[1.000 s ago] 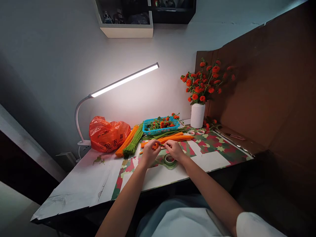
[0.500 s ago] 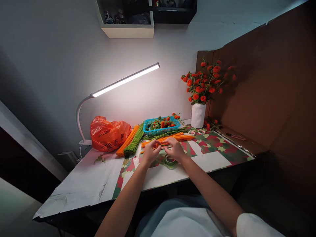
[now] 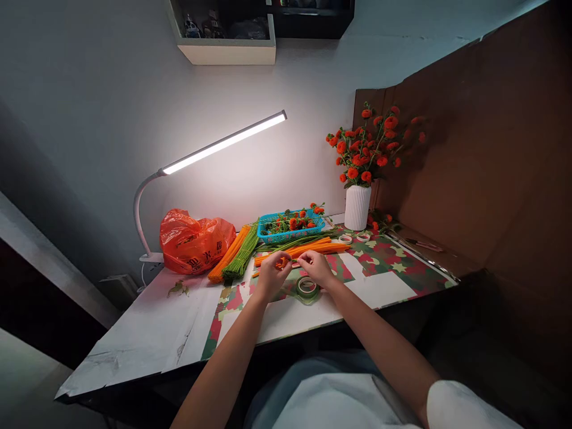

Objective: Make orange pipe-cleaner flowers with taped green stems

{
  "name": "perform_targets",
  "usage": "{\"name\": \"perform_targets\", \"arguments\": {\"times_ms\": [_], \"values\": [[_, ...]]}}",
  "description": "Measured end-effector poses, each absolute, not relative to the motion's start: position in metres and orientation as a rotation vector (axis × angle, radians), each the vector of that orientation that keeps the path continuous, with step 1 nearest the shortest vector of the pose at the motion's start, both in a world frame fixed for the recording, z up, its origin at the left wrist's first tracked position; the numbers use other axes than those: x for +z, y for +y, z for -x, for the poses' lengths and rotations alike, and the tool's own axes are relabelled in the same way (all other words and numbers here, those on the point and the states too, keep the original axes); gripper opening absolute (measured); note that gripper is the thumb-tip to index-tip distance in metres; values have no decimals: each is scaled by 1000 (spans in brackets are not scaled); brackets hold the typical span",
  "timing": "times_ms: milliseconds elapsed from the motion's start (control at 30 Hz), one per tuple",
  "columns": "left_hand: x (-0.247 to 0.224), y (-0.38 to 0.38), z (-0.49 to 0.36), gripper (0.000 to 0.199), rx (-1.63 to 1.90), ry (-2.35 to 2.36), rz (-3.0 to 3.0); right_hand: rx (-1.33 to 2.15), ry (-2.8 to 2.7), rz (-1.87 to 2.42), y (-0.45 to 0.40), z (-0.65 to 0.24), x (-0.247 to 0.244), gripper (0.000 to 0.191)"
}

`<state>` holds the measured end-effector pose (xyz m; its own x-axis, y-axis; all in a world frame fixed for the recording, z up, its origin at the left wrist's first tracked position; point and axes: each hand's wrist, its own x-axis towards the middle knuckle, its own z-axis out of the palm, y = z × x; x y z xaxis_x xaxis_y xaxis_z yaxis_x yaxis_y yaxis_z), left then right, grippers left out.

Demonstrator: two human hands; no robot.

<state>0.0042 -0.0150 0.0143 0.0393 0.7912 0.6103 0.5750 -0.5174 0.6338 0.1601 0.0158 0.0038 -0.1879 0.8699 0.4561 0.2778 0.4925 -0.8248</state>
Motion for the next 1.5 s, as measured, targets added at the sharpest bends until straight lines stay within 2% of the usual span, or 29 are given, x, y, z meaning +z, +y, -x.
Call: {"name": "perform_targets", "arguments": {"times_ms": [133,333,467,567,767,900,1033,1200,1500], "values": [[15,-17,-4,8,1500,1316,-2139,1017,-1640,922,22,-159,1,19],[23,-21,2,8,1438,1162,-2321,1836,-1501,761,17,-173,16,23],[26,-23,5,9,1448,1101,-2439,1942,-1505,718,13,-179,22,20],[24,-23,4,8,1454,1144,-2380,1734,-1511,760,12,-173,18,20],[20,-20,1,9,1415,1256,-2211,701,-1816,771,3,-162,13,8],[20,-19,2,9,1367,1303,-2245,320,-2040,803,4,-163,9,14],[20,-19,5,10,1237,1228,-2359,273,-2195,930,5,-165,8,17],[21,-20,9,12,1203,1236,-2336,301,-2225,1028,2,-167,12,11],[17,-11,21,13,1065,1228,-2363,72,-2504,967,0,-161,6,20]]}}
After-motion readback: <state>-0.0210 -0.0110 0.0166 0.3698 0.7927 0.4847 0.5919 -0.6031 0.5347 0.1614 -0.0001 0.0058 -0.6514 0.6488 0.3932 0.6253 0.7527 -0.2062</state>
